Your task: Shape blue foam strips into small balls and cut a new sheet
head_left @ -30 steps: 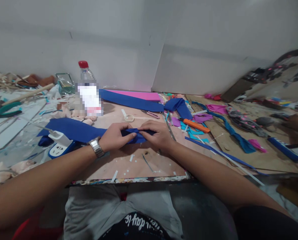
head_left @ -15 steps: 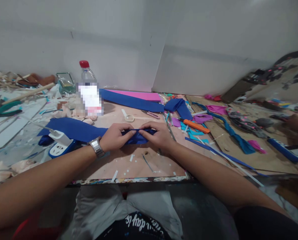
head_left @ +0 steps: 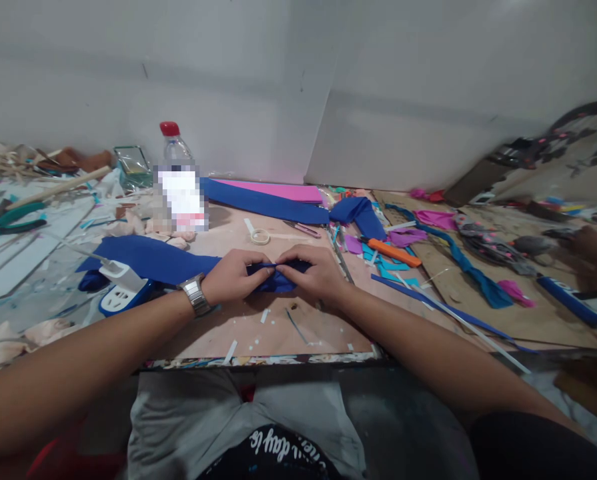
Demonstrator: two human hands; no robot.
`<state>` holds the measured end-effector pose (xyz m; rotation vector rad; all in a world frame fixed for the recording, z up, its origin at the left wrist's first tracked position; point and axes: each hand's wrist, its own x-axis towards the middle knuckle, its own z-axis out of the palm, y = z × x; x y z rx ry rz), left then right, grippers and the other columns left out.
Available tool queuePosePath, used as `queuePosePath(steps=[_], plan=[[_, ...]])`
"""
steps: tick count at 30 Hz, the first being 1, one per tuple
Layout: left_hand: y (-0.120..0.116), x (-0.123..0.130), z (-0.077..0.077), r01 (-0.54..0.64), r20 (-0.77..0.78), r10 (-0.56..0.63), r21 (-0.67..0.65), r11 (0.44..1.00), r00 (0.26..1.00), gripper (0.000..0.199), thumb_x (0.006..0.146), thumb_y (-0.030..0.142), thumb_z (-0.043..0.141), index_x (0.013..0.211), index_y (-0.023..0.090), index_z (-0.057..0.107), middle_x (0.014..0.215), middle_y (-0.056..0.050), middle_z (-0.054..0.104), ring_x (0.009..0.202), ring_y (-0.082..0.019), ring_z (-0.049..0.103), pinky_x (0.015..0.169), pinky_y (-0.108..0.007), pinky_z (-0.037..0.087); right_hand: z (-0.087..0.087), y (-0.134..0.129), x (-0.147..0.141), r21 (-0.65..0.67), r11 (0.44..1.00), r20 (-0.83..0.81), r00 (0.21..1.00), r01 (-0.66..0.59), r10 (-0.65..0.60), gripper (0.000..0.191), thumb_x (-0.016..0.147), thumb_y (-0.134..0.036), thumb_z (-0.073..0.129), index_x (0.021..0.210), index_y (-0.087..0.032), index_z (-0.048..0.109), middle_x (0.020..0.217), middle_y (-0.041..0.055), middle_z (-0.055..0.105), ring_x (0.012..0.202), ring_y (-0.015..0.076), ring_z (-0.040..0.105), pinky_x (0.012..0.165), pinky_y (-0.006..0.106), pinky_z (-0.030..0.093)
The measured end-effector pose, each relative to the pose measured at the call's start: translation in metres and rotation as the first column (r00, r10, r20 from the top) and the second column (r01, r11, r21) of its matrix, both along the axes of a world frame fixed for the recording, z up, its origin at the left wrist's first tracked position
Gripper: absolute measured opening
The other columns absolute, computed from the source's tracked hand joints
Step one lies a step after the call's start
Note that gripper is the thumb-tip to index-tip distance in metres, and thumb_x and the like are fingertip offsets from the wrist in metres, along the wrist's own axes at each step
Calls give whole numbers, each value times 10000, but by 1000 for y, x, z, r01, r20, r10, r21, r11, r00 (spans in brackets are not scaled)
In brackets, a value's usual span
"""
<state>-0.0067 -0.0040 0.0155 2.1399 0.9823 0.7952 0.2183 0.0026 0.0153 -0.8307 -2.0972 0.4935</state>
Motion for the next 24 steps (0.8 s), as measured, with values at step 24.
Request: queuePosePath(steps=[24], plan=[[2,0,1,-37,107,49,-112,993,993,340,950,431,563,839,152,723,826,-42,722,783,-166,613,726,-269,466,2,0,0,123,985,-21,992,-117,121,104,921,-205,674,923,-210,778,879,71,787,817,178,742,790,318,605]])
